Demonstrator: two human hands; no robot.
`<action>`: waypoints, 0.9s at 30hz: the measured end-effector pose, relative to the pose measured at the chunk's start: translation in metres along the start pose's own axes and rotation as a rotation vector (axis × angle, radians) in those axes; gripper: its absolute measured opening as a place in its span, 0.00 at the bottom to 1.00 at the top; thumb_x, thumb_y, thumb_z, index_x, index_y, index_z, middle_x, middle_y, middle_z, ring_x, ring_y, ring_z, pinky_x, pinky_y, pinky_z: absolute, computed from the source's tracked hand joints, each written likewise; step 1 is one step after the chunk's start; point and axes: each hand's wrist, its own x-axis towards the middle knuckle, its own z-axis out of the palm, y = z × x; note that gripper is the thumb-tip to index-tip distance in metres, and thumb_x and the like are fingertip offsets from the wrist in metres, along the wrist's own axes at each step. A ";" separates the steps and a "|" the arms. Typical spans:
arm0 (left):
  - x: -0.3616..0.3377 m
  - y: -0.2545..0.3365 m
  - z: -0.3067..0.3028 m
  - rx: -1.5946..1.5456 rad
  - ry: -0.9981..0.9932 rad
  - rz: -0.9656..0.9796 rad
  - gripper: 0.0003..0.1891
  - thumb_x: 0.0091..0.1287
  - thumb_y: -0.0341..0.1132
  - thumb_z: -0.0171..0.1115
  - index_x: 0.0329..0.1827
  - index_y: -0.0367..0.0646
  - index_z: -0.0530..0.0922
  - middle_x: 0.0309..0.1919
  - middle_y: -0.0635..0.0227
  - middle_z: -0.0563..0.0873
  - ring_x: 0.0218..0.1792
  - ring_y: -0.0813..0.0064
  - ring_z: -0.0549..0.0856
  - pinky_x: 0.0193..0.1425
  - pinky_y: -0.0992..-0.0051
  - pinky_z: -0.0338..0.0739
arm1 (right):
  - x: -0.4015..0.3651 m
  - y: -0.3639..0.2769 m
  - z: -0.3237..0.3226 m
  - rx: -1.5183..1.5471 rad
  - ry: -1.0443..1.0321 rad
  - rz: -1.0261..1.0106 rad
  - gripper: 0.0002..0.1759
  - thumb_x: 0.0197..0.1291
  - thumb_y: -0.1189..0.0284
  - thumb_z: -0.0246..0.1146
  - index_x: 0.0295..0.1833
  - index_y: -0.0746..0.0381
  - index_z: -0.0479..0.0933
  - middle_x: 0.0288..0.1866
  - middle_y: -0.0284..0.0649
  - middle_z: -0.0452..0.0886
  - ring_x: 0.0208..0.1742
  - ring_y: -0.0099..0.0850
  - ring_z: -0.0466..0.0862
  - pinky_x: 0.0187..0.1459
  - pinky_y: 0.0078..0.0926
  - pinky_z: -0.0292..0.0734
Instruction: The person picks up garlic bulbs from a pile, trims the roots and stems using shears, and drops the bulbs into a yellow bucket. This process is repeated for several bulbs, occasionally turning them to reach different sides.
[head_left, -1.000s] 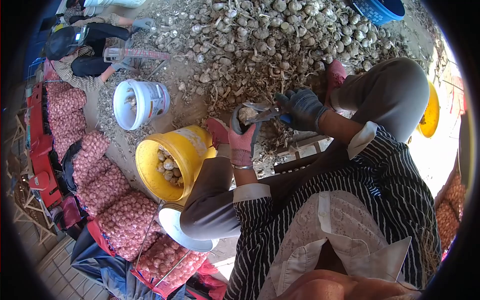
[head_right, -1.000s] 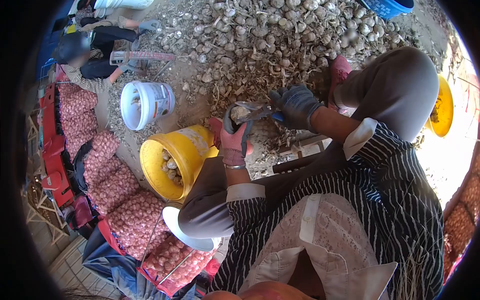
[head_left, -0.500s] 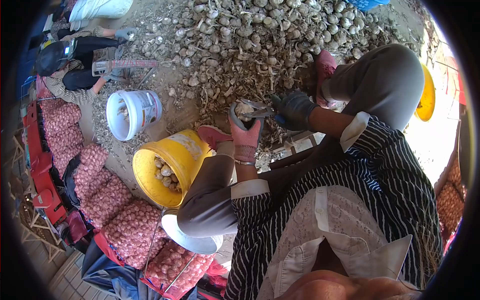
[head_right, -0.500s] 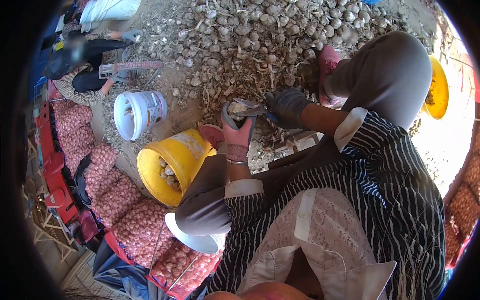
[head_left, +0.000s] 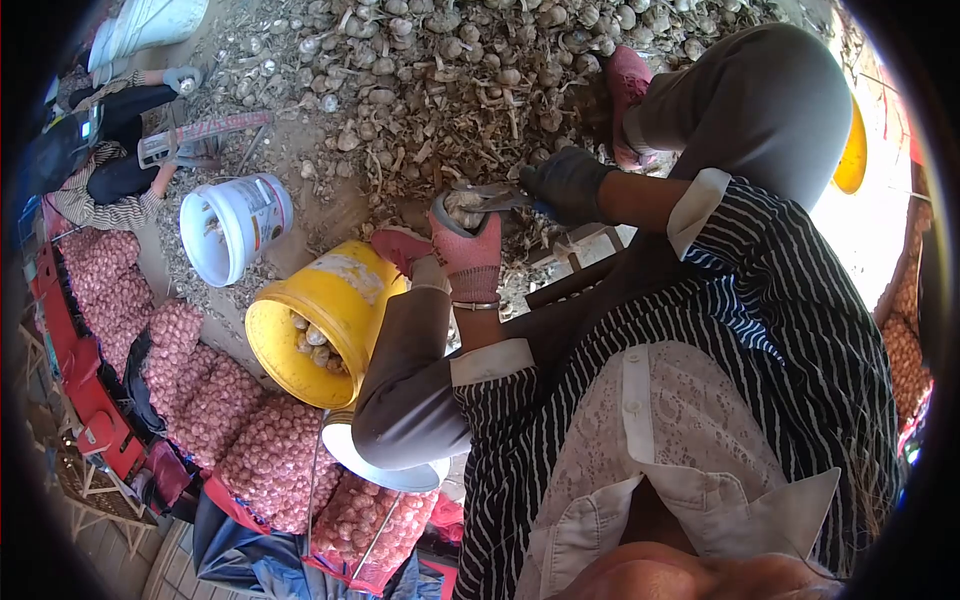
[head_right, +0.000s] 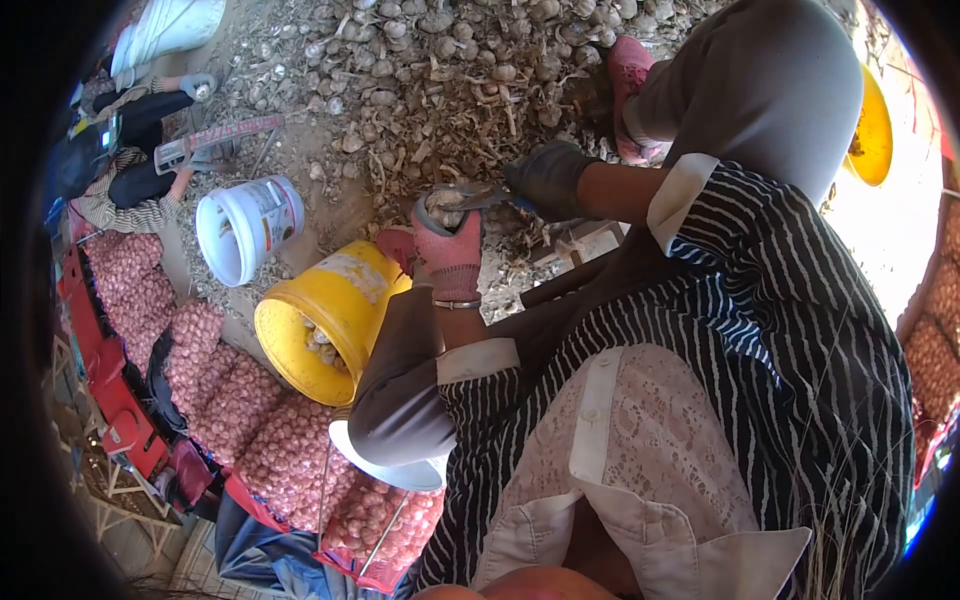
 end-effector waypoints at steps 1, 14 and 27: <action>0.000 -0.002 0.001 -0.001 -0.003 -0.003 0.30 0.48 0.34 0.75 0.54 0.37 0.73 0.47 0.57 0.82 0.49 0.65 0.83 0.55 0.68 0.77 | 0.001 0.002 0.002 -0.012 -0.024 0.002 0.20 0.52 0.65 0.61 0.49 0.65 0.73 0.25 0.47 0.80 0.29 0.49 0.82 0.30 0.49 0.73; -0.021 0.010 0.001 -0.781 -0.187 -0.006 0.29 0.57 0.20 0.63 0.64 0.39 0.69 0.47 0.63 0.80 0.48 0.72 0.80 0.53 0.72 0.77 | 0.001 0.008 0.003 -0.146 -0.071 0.254 0.10 0.52 0.65 0.62 0.37 0.59 0.81 0.33 0.47 0.83 0.36 0.44 0.85 0.35 0.45 0.79; -0.014 -0.007 -0.015 -1.392 -0.226 -0.123 0.20 0.72 0.28 0.49 0.66 0.39 0.67 0.62 0.58 0.74 0.65 0.60 0.72 0.70 0.57 0.66 | -0.027 -0.039 -0.036 0.539 0.080 0.145 0.23 0.57 0.55 0.65 0.46 0.62 0.72 0.37 0.51 0.82 0.42 0.49 0.83 0.43 0.43 0.76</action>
